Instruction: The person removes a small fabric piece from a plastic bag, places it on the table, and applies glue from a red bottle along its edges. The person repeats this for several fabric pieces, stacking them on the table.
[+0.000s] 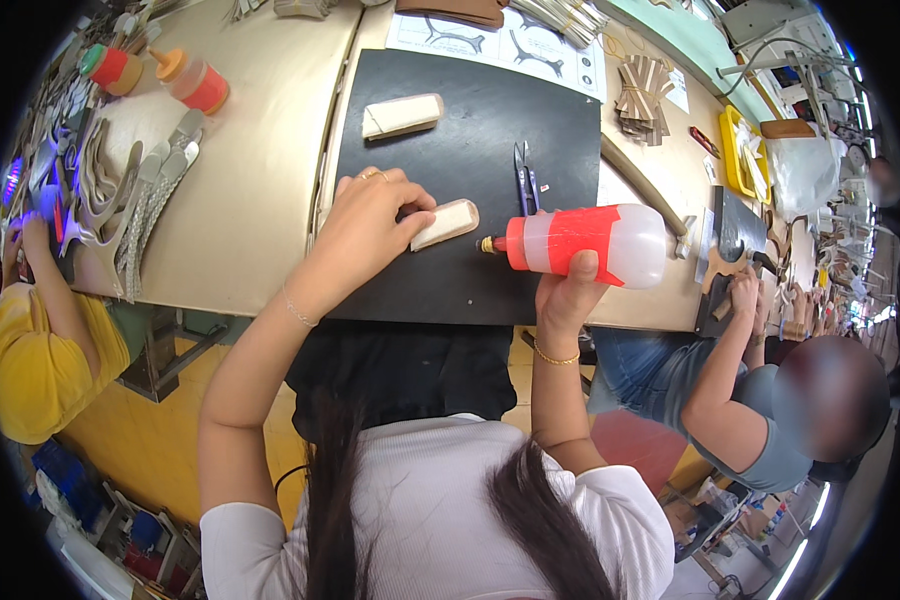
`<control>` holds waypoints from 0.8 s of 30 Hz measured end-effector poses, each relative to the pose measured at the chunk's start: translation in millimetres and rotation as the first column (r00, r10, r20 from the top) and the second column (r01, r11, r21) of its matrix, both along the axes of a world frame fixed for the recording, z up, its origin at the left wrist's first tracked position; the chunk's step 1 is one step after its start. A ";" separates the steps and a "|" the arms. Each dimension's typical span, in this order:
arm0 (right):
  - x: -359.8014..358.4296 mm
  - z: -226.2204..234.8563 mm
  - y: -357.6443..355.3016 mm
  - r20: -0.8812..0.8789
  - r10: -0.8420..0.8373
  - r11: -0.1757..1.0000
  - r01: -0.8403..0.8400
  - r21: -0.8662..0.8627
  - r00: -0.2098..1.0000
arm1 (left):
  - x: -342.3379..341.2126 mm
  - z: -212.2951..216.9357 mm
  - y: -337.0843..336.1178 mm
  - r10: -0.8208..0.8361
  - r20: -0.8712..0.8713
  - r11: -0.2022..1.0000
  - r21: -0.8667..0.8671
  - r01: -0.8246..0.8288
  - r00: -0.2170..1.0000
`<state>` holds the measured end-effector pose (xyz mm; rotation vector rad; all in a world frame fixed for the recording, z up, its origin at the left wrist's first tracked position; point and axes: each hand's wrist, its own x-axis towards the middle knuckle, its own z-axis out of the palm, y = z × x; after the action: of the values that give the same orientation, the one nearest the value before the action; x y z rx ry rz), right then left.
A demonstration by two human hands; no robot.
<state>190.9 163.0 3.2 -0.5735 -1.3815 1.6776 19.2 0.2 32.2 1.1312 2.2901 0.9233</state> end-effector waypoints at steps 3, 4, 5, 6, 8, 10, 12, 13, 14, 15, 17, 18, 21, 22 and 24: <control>-1.7 2.6 3.4 -0.045 0.029 0.999 -0.031 -0.032 0.999 | 1.7 0.7 0.5 0.019 0.056 0.998 0.051 -0.022 0.998; -1.7 3.4 5.9 -0.037 0.024 0.999 -0.025 -0.032 0.999 | 2.3 1.3 0.2 0.023 0.039 0.997 0.068 -0.026 0.999; -1.7 3.7 8.5 -0.026 0.015 0.999 -0.015 -0.034 1.000 | 3.1 2.1 -0.1 0.030 0.038 0.996 0.077 -0.033 0.999; -1.4 3.6 10.5 -0.025 0.005 0.999 -0.006 -0.038 1.000 | 3.9 2.9 -0.1 0.036 0.037 0.995 0.087 -0.039 0.999; -0.7 3.1 14.4 -0.021 -0.022 0.999 0.021 -0.048 1.000 | 4.1 5.1 -0.5 0.033 0.040 0.994 0.104 -0.037 0.999; 0.2 2.9 17.3 -0.016 -0.035 0.998 0.034 -0.057 0.999 | 1.5 7.3 0.6 0.051 0.124 0.993 0.101 -0.063 0.991; 0.8 3.6 19.9 -0.018 -0.037 0.997 0.036 -0.066 0.999 | -2.8 9.8 2.8 0.097 0.290 0.992 0.051 -0.117 0.952; 0.8 4.3 21.2 -0.023 -0.032 0.997 0.030 -0.072 0.999 | -6.8 11.5 3.2 0.104 0.375 0.992 0.032 -0.125 0.921; 0.6 5.0 22.5 -0.024 -0.032 0.996 0.030 -0.083 0.999 | -11.8 13.4 3.3 0.121 0.463 0.991 -0.013 -0.130 0.878; 0.3 5.6 23.3 -0.030 -0.032 0.995 0.029 -0.094 0.999 | -17.0 15.2 3.6 0.137 0.543 0.990 -0.054 -0.128 0.829; -0.6 6.9 25.4 -0.039 -0.042 0.992 0.037 -0.123 0.998 | -29.4 18.5 5.1 0.109 0.670 0.987 0.018 -0.162 0.735; -1.0 7.4 26.4 -0.036 -0.055 0.991 0.050 -0.128 0.998 | -35.2 19.4 7.3 0.127 0.721 0.983 -0.001 -0.183 0.681; -1.1 8.1 28.3 -0.030 -0.071 0.988 0.066 -0.143 0.997 | -68.7 20.1 15.2 0.037 0.679 0.961 0.178 -0.212 0.733; -0.6 8.1 28.7 -0.033 -0.063 0.987 0.057 -0.147 0.997 | -84.3 18.5 21.0 -0.002 0.648 0.950 0.239 -0.201 0.761; 0.3 8.0 29.6 -0.034 -0.056 0.987 0.050 -0.155 0.998 | -112.4 12.0 33.2 0.010 0.529 0.944 0.275 -0.182 0.849</control>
<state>191.2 192.6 11.1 -0.6566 -1.2070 1.7534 -93.2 33.5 44.2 0.7492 1.7995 1.4753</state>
